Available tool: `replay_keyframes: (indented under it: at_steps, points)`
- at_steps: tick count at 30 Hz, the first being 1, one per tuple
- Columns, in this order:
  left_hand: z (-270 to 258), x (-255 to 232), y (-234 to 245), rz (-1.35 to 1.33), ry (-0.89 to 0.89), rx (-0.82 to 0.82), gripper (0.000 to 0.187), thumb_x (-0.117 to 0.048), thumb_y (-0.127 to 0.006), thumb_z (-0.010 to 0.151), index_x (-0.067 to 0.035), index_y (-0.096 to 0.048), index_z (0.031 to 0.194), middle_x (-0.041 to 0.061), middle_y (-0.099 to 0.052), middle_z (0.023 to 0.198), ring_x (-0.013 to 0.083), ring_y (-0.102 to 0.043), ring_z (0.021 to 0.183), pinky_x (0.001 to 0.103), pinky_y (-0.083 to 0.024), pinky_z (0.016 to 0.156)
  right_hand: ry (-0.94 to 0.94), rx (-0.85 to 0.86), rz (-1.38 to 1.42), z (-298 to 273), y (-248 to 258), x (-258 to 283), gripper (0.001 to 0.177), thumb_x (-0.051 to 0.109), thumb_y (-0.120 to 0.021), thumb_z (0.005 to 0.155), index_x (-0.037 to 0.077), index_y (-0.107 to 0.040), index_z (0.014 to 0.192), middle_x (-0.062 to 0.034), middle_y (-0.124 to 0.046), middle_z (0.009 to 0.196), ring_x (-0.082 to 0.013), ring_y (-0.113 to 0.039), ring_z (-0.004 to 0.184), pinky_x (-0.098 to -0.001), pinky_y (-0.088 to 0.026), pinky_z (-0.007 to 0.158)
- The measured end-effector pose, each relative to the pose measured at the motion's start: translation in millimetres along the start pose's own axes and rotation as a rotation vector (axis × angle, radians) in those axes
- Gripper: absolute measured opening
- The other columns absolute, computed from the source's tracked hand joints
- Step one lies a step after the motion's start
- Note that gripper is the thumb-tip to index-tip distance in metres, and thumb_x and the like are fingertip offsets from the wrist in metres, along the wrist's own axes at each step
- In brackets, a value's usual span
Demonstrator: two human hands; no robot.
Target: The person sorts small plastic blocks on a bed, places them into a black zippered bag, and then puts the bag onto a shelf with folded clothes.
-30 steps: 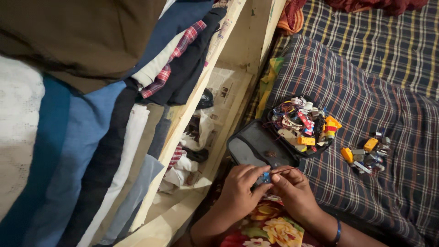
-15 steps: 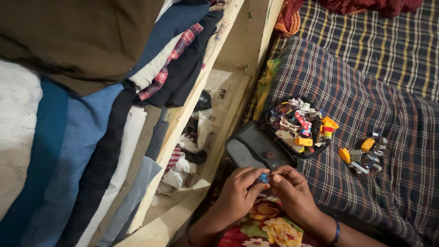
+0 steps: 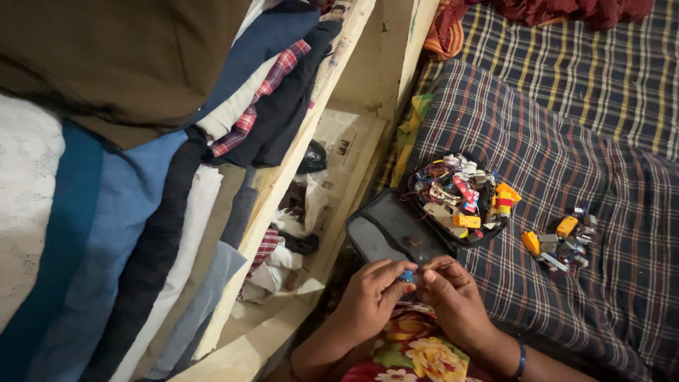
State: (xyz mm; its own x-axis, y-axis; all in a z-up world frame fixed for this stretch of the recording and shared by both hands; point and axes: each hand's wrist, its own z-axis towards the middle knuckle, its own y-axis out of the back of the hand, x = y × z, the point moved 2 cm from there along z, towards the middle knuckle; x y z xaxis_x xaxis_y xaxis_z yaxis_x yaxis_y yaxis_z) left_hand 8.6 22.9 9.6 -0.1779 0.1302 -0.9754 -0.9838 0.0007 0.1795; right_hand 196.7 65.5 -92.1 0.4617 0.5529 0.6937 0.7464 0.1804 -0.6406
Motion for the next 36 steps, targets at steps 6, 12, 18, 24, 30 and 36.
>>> replay_keyframes:
  at_steps: [6, 12, 18, 24, 30, 36]
  points:
    - [1.6, 6.1, -3.4, -0.041, -0.004, -0.007, 0.019, 0.002, -0.064, 0.099, 0.004, -0.066, 0.117, 0.015, -0.069, 0.095, 0.0233, -0.077, 0.087, 0.030, -0.059, 0.074, 0.002, 0.025, -0.020, -0.9, 2.0, 5.2, 0.012, 0.010, -0.066, 0.099, 0.003, -0.063, 0.108, -0.0055, -0.063, 0.083, -0.0132, -0.054, 0.072, -0.0289, -0.045, 0.063]
    - [4.1, 9.7, -7.5, 0.016, -0.052, -0.021, 0.027, -0.001, -0.073, 0.094, 0.001, -0.068, 0.120, 0.015, -0.070, 0.093, 0.0248, -0.074, 0.084, 0.033, -0.056, 0.074, -0.008, -0.004, -0.026, 0.5, 2.7, 12.1, 0.012, 0.011, -0.065, 0.097, 0.005, -0.063, 0.106, -0.0046, -0.062, 0.082, -0.0131, -0.055, 0.073, -0.0289, -0.045, 0.063]
    - [11.0, 4.5, -12.9, 0.099, -0.097, -0.050, 0.041, -0.008, -0.084, 0.080, 0.000, -0.071, 0.118, 0.016, -0.070, 0.090, 0.0274, -0.069, 0.083, 0.036, -0.054, 0.074, 0.036, 0.053, 0.002, 3.1, 13.3, 17.1, 0.010, 0.012, -0.065, 0.102, 0.004, -0.063, 0.107, -0.0024, -0.060, 0.082, -0.0102, -0.051, 0.069, -0.0268, -0.042, 0.060]
    - [13.9, 9.5, -20.7, -0.008, -0.024, -0.100, 0.018, -0.007, -0.075, 0.095, 0.000, -0.074, 0.112, 0.013, -0.075, 0.100, 0.0237, -0.074, 0.092, 0.032, -0.056, 0.082, 0.025, -0.006, -0.054, 5.2, 20.0, 27.1, 0.012, 0.011, -0.066, 0.098, 0.005, -0.063, 0.108, -0.0032, -0.063, 0.085, -0.0100, -0.052, 0.067, -0.0264, -0.041, 0.057]
    - [17.2, 26.8, -42.2, -0.049, 0.017, -0.165, 0.012, -0.006, -0.073, 0.094, 0.002, -0.073, 0.102, 0.008, -0.075, 0.095, 0.0149, -0.072, 0.088, 0.028, -0.055, 0.079, -0.024, 0.047, -0.119, 6.6, 24.7, 44.0, 0.022, 0.003, -0.068, 0.092, 0.006, -0.059, 0.112, -0.0027, -0.066, 0.093, -0.0088, -0.056, 0.071, -0.0255, -0.044, 0.058]
    - [23.0, 83.5, -85.1, -0.568, 0.407, -0.076, 0.010, -0.009, -0.072, 0.098, 0.000, -0.072, 0.103, -0.002, -0.072, 0.092, 0.0035, -0.059, 0.079, 0.021, -0.050, 0.073, -0.070, 0.019, -0.191, 8.7, 55.5, 57.2, 0.027, -0.001, -0.069, 0.093, 0.005, -0.054, 0.115, -0.0049, -0.067, 0.091, -0.0090, -0.053, 0.064, -0.0251, -0.042, 0.053]
